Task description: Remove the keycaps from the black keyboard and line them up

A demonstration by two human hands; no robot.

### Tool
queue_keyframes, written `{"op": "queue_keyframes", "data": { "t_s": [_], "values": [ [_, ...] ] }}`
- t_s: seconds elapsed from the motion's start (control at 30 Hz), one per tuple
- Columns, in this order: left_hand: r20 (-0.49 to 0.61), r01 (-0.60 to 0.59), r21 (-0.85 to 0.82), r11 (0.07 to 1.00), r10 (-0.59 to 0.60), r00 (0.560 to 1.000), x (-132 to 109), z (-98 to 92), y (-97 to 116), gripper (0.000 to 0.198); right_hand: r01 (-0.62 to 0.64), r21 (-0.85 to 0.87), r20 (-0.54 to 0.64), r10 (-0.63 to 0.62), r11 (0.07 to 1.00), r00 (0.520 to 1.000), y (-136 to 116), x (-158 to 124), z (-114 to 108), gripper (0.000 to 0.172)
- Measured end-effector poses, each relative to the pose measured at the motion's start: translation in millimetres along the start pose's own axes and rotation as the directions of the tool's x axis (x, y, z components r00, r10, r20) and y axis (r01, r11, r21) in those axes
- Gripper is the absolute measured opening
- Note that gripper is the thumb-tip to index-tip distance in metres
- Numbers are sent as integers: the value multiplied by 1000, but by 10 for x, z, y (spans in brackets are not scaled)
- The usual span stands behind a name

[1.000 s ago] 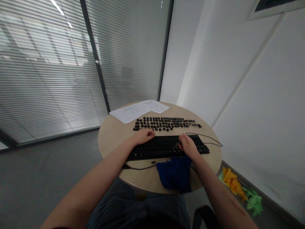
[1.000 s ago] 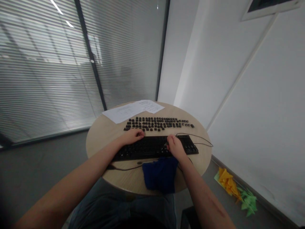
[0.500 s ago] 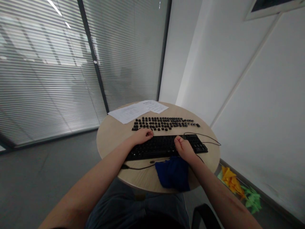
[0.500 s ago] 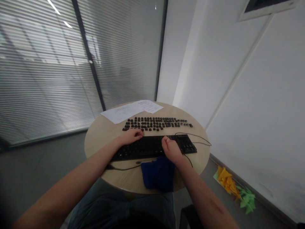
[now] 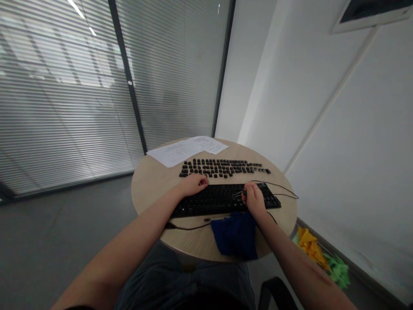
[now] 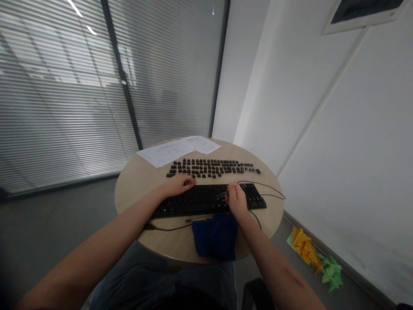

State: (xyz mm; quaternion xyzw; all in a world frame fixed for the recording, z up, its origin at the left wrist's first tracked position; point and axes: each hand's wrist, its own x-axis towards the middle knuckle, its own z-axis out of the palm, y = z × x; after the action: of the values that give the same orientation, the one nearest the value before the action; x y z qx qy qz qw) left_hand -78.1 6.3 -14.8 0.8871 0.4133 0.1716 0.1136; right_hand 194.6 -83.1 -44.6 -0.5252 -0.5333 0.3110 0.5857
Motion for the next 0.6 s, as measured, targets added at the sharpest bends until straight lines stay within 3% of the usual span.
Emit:
{"op": "queue_keyframes", "data": {
  "t_s": [0.1, 0.27, 0.4, 0.6],
  "values": [
    [-86, -53, 122, 991, 64, 994, -48, -130, 155, 16, 32, 12, -7, -32, 999, 999, -13, -16, -1, 36],
    [-134, -175, 84, 981, 185, 974, -191, -274, 589, 15, 67, 11, 28, -67, 998, 997, -61, -64, 20, 36],
    [-65, -261, 41, 964, 263, 962, -260, -154, 806, 16, 120, 7, 107, -121, 993, 987, -77, -110, 40, 35],
    [-87, -295, -7, 956, 293, 952, -225, 44, 820, 16, 234, -62, 192, -219, 970, 957, -41, -138, 26, 29]
  ]
}}
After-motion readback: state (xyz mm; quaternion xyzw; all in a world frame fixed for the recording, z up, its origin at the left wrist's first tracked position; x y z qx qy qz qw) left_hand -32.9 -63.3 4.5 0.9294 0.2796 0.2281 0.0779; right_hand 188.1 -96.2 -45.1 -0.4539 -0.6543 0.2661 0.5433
